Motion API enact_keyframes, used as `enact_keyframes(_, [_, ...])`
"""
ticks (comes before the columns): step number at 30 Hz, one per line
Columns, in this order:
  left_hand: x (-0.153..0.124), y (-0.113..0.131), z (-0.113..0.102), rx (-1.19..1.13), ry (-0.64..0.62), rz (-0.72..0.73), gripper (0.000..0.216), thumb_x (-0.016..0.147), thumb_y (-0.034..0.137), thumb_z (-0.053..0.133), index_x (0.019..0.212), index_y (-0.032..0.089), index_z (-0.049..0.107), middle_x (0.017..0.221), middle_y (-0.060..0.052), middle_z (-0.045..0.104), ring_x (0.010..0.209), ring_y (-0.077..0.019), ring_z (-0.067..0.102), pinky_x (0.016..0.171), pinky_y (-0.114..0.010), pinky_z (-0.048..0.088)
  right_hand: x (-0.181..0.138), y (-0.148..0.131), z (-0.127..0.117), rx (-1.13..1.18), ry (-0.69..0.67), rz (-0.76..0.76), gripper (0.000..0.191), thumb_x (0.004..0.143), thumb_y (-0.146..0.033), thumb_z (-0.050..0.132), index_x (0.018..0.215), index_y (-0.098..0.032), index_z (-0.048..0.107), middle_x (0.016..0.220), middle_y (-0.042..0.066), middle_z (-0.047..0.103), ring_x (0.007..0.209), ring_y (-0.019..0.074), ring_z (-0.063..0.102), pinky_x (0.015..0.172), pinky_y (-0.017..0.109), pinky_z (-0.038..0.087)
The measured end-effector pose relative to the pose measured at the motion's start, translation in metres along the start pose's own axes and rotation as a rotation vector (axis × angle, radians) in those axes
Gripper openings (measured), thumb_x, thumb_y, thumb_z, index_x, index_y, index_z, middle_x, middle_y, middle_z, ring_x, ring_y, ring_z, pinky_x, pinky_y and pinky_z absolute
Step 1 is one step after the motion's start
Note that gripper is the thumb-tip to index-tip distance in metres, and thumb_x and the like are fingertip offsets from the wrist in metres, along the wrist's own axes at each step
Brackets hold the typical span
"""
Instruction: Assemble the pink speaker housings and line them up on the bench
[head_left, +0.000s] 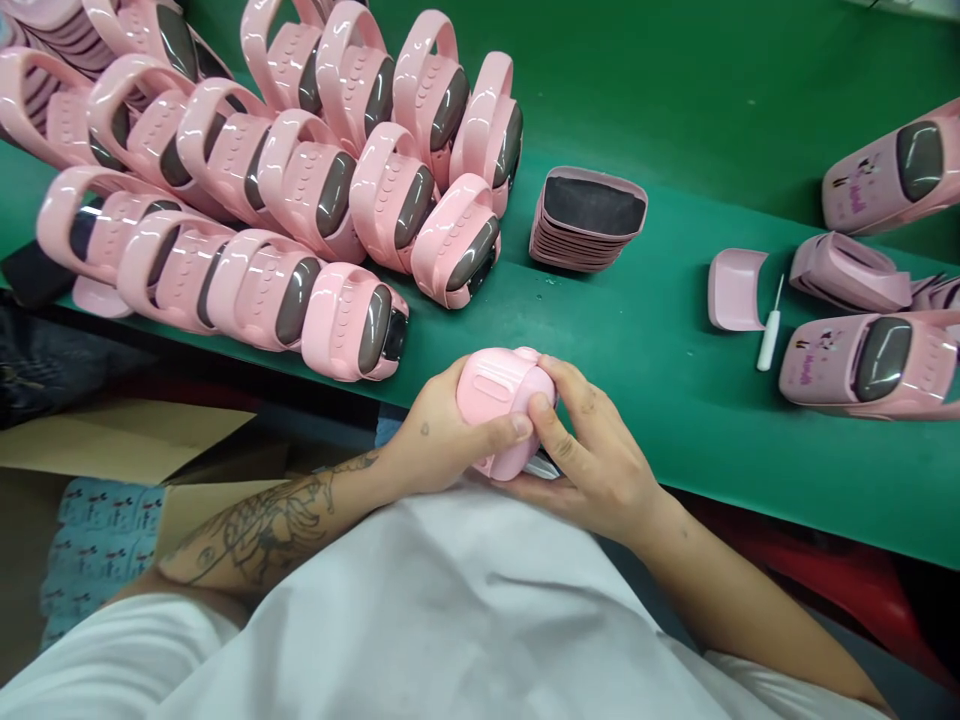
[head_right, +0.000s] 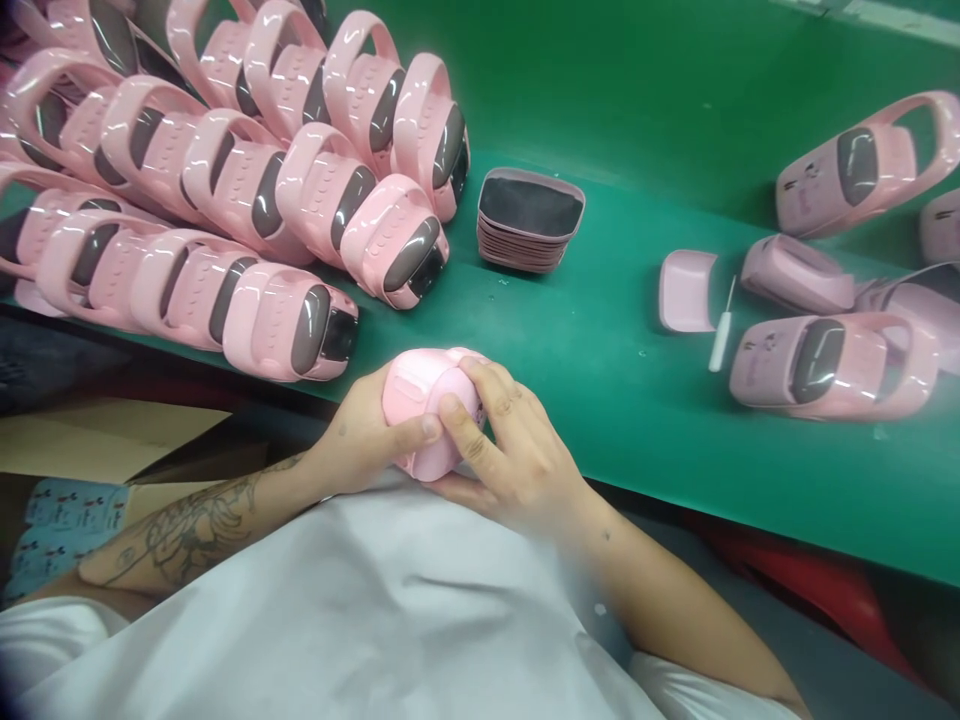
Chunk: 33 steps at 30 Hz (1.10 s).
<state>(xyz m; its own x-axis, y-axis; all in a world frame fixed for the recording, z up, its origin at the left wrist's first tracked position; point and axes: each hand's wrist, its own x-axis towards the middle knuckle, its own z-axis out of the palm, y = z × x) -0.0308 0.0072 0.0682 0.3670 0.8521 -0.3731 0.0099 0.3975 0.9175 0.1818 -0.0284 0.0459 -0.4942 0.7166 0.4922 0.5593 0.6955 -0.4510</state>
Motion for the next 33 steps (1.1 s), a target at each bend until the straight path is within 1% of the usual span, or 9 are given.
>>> enact_keyframes(5, [0.009, 0.0, -0.002, -0.097, -0.067, -0.02, 0.068, 0.083, 0.053, 0.087, 0.136, 0.014, 0.068, 0.137, -0.016, 0.074, 0.129, -0.0386, 0.068, 0.104, -0.047, 0.057, 0.005, 0.003, 0.003, 0.013, -0.036, 0.079, 0.106, 0.094, -0.05, 0.079, 0.174, -0.03, 0.013, 0.169, 0.024, 0.042, 0.149, 0.0429, 0.053, 0.105, 0.065, 0.059])
enact_keyframes(12, [0.019, 0.004, 0.01, -0.177, 0.034, -0.057, 0.058, 0.081, 0.054, 0.088, 0.121, 0.014, 0.073, 0.119, -0.013, 0.078, 0.11, -0.0322, 0.072, 0.09, -0.04, 0.058, 0.008, 0.005, -0.003, 0.045, -0.062, 0.2, 0.111, 0.087, -0.056, 0.084, 0.174, -0.031, 0.02, 0.171, 0.021, 0.04, 0.151, 0.0422, 0.052, 0.115, 0.063, 0.054])
enact_keyframes(16, [0.019, 0.006, 0.008, -0.149, 0.039, -0.057, 0.061, 0.081, 0.054, 0.088, 0.123, 0.012, 0.071, 0.122, -0.016, 0.076, 0.113, -0.0337, 0.071, 0.094, -0.042, 0.058, 0.007, 0.007, -0.003, 0.043, -0.026, 0.18, 0.112, 0.086, -0.056, 0.085, 0.174, -0.031, 0.02, 0.171, 0.02, 0.041, 0.151, 0.0416, 0.053, 0.116, 0.063, 0.055])
enact_keyframes(20, [0.019, -0.001, 0.001, -0.232, -0.008, 0.048, 0.072, 0.079, 0.055, 0.089, 0.134, 0.016, 0.066, 0.129, -0.015, 0.075, 0.121, -0.0361, 0.07, 0.097, -0.044, 0.06, 0.004, 0.011, 0.005, 0.091, 0.034, 0.211, 0.117, 0.085, -0.068, 0.08, 0.175, -0.035, 0.012, 0.18, 0.018, 0.022, 0.162, 0.044, 0.034, 0.123, 0.069, 0.043])
enact_keyframes(23, [0.021, -0.012, 0.002, -0.341, 0.042, 0.206, 0.082, 0.077, 0.073, 0.08, 0.14, 0.024, 0.063, 0.128, -0.012, 0.076, 0.126, -0.0381, 0.069, 0.095, -0.046, 0.062, 0.004, 0.01, 0.019, 0.308, 0.182, 0.454, 0.112, 0.092, -0.084, 0.053, 0.175, -0.025, 0.007, 0.179, 0.024, 0.023, 0.161, 0.0424, 0.039, 0.121, 0.068, 0.045])
enact_keyframes(25, [0.024, -0.017, 0.005, -0.338, 0.054, 0.262, 0.086, 0.077, 0.08, 0.077, 0.142, 0.026, 0.061, 0.129, -0.012, 0.076, 0.131, -0.04, 0.066, 0.095, -0.048, 0.063, 0.008, 0.008, 0.03, 0.592, 0.187, 0.57, 0.09, 0.106, -0.076, 0.022, 0.174, -0.018, 0.016, 0.169, 0.025, 0.045, 0.149, 0.0361, 0.057, 0.115, 0.06, 0.054])
enact_keyframes(27, [0.026, -0.018, 0.006, -0.277, 0.026, 0.324, 0.088, 0.077, 0.07, 0.084, 0.147, 0.025, 0.057, 0.14, -0.013, 0.071, 0.141, -0.0401, 0.06, 0.106, -0.048, 0.059, 0.014, 0.005, 0.038, 0.86, 0.172, 0.628, 0.08, 0.111, -0.061, 0.002, 0.169, -0.016, 0.032, 0.154, 0.022, 0.063, 0.137, 0.032, 0.068, 0.109, 0.056, 0.059])
enact_keyframes(30, [0.024, -0.008, 0.002, -0.186, -0.021, 0.362, 0.09, 0.081, 0.055, 0.089, 0.155, 0.022, 0.05, 0.16, -0.016, 0.056, 0.151, -0.0387, 0.051, 0.12, -0.047, 0.049, 0.02, 0.002, 0.039, 1.081, 0.305, 0.734, 0.069, 0.111, -0.058, 0.018, 0.161, -0.019, 0.045, 0.149, 0.017, 0.068, 0.133, 0.0325, 0.07, 0.107, 0.057, 0.06])
enact_keyframes(33, [0.02, 0.006, -0.004, -0.137, -0.023, 0.253, 0.091, 0.082, 0.053, 0.089, 0.155, 0.018, 0.049, 0.158, -0.019, 0.057, 0.144, -0.0391, 0.057, 0.114, -0.047, 0.053, 0.023, -0.003, 0.028, 1.203, 0.458, 0.886, 0.057, 0.103, -0.056, 0.053, 0.152, -0.027, 0.05, 0.15, 0.011, 0.067, 0.137, 0.0329, 0.066, 0.11, 0.057, 0.058])
